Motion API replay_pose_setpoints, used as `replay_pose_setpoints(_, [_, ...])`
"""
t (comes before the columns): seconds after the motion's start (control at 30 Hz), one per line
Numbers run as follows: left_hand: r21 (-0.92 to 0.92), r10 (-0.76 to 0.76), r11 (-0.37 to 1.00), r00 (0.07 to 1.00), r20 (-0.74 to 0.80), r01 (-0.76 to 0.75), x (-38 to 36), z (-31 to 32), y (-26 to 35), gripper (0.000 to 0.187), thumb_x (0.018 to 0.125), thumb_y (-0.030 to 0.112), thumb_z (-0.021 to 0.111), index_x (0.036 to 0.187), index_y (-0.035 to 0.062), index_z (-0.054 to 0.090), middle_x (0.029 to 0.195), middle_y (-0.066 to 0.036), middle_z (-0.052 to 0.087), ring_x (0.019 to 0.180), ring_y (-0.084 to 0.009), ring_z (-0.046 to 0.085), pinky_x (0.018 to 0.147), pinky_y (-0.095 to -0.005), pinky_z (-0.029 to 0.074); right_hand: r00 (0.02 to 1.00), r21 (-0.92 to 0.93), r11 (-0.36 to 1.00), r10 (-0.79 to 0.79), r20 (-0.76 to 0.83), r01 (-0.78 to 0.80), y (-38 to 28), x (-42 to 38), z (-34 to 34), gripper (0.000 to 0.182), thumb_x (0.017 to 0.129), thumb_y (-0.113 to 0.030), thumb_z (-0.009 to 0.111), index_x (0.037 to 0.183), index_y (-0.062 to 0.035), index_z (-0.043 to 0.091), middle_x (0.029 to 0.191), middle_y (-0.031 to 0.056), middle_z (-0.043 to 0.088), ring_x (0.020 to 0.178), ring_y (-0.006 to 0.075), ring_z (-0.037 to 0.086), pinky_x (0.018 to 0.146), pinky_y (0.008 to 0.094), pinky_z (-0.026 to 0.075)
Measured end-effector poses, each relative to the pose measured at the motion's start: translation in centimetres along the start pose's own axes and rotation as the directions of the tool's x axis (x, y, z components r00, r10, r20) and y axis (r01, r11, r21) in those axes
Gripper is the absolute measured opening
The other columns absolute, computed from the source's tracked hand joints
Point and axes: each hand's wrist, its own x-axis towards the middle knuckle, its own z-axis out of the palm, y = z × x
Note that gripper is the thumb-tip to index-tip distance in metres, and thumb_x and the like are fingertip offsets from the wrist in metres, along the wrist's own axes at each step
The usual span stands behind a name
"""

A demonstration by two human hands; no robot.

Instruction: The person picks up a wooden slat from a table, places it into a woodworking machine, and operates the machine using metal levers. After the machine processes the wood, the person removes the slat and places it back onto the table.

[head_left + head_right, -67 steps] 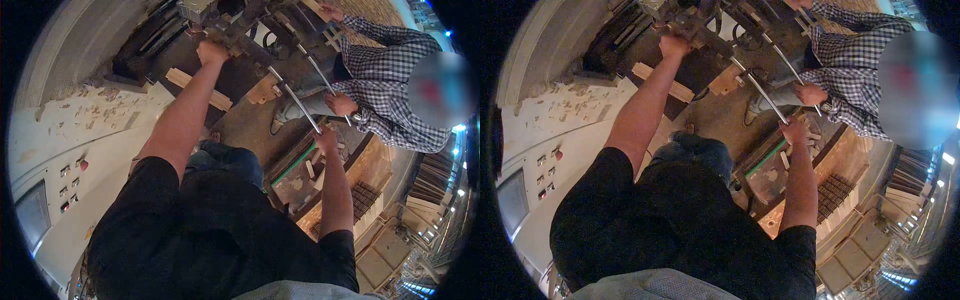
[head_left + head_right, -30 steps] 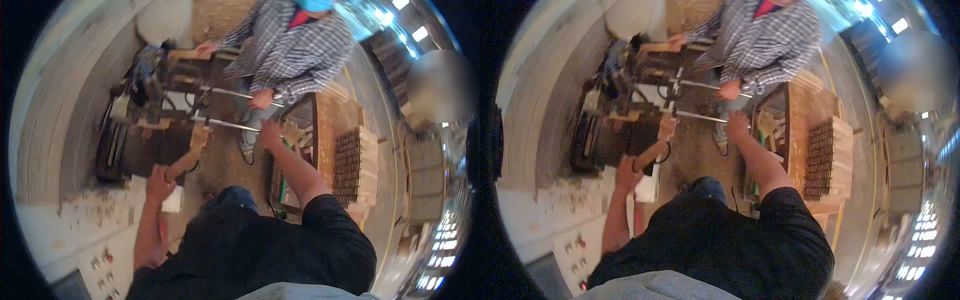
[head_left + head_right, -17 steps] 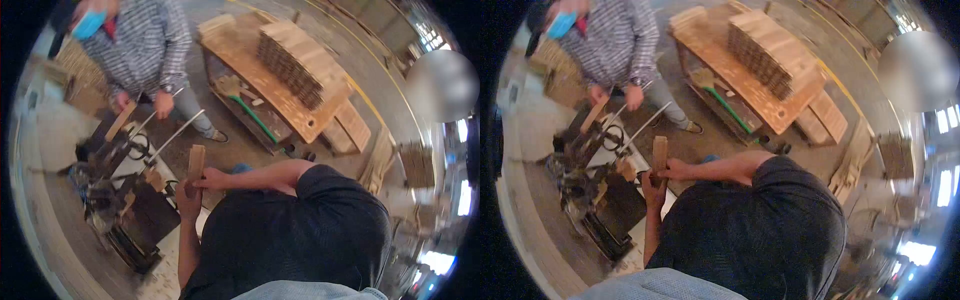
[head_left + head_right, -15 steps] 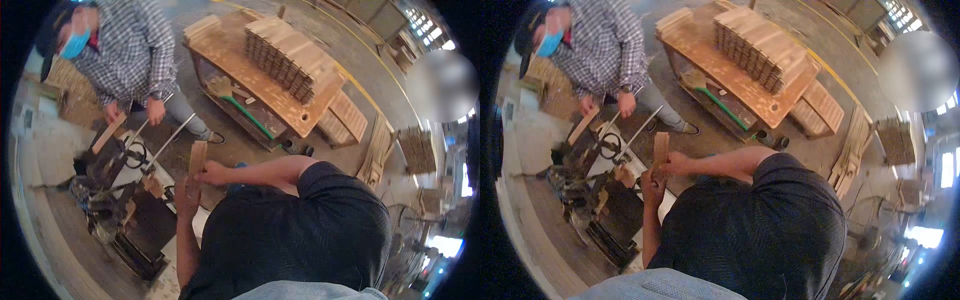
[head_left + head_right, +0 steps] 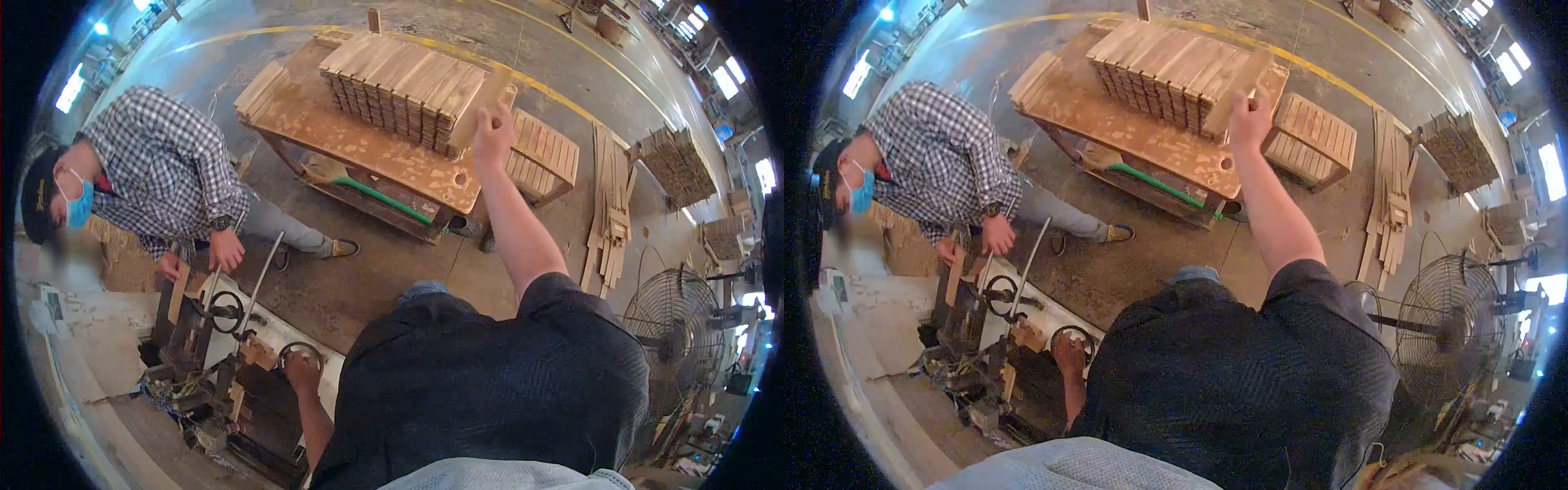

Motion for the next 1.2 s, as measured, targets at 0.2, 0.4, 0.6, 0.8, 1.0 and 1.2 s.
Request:
replay_pose_setpoints(0.2, [-0.084,0.074,0.992,0.973,-0.220,-0.094,-0.1,-1.2,1.2,0.022,0.082,0.016,0.068,0.097,0.0002,0.064,0.102,-0.019,0.062,0.103,-0.0354,0.059,0.090,-0.0471,0.047,0.991,-0.407,0.908,0.055,-0.122,-0.100,11.7,9.5,0.5,0.050,0.088,-0.033,0.065,0.129,-0.0042,0.058,0.112,0.0200,0.068,0.103,0.0332,0.065,0.090,0.0426,0.050])
replay_pose_setpoints(0.4, [-0.103,-0.128,0.988,0.987,-0.093,0.118,-3.3,-1.7,1.5,0.025,0.085,0.013,0.070,0.106,0.0004,0.066,0.106,-0.021,0.064,0.104,-0.0381,0.059,0.091,-0.0472,0.047,0.941,-0.652,0.752,0.283,0.185,-0.098,11.7,8.5,1.1,0.057,0.089,-0.043,0.061,0.132,-0.0054,0.056,0.123,0.0205,0.064,0.114,0.0401,0.059,0.097,0.0464,0.047])
replay_pose_setpoints(0.6, [-0.109,-0.257,0.963,0.960,-0.112,0.245,-4.1,-2.7,6.5,0.030,0.085,0.015,0.072,0.109,-0.0020,0.067,0.113,-0.022,0.064,0.110,-0.0379,0.059,0.097,-0.0467,0.046,0.931,-0.529,0.846,0.137,0.337,0.067,14.0,7.6,-0.2,0.073,0.083,-0.048,0.070,0.143,-0.0129,0.046,0.128,0.0248,0.057,0.127,0.0375,0.050,0.101,0.0472,0.046])
replay_pose_setpoints(0.8, [0.008,-0.339,0.939,0.932,-0.130,0.343,-5.6,-0.9,5.4,0.031,0.084,0.015,0.072,0.110,-0.0027,0.068,0.115,-0.022,0.065,0.113,-0.0381,0.059,0.099,-0.0452,0.046,0.750,-0.685,0.647,0.256,0.610,0.336,9.2,6.9,-1.1,0.085,0.074,-0.045,0.077,0.144,-0.0153,0.038,0.135,0.0257,0.048,0.134,0.0414,0.040,0.104,0.0479,0.045])
replay_pose_setpoints(1.0, [-0.140,-0.361,0.928,0.926,-0.111,0.346,-4.4,-0.9,4.1,0.031,0.085,0.016,0.071,0.109,-0.0033,0.068,0.110,-0.021,0.067,0.103,-0.0367,0.064,0.092,-0.0442,0.050,0.688,-0.744,0.548,0.368,0.625,0.382,7.1,8.4,-0.4,0.068,0.075,-0.036,0.074,0.131,-0.0113,0.046,0.130,0.0243,0.051,0.126,0.0394,0.049,0.102,0.0493,0.046])
replay_pose_setpoints(1.2, [-0.068,-0.289,0.957,0.910,-0.297,0.282,-4.7,-2.0,4.1,0.024,0.088,0.014,0.066,0.105,-0.0025,0.069,0.103,-0.019,0.068,0.096,-0.0374,0.065,0.086,-0.0448,0.051,0.700,-0.727,0.582,0.345,0.626,0.364,7.1,7.0,-1.3,0.082,0.074,-0.036,0.076,0.141,-0.0065,0.039,0.129,0.0262,0.051,0.123,0.0428,0.050,0.103,0.0478,0.044])
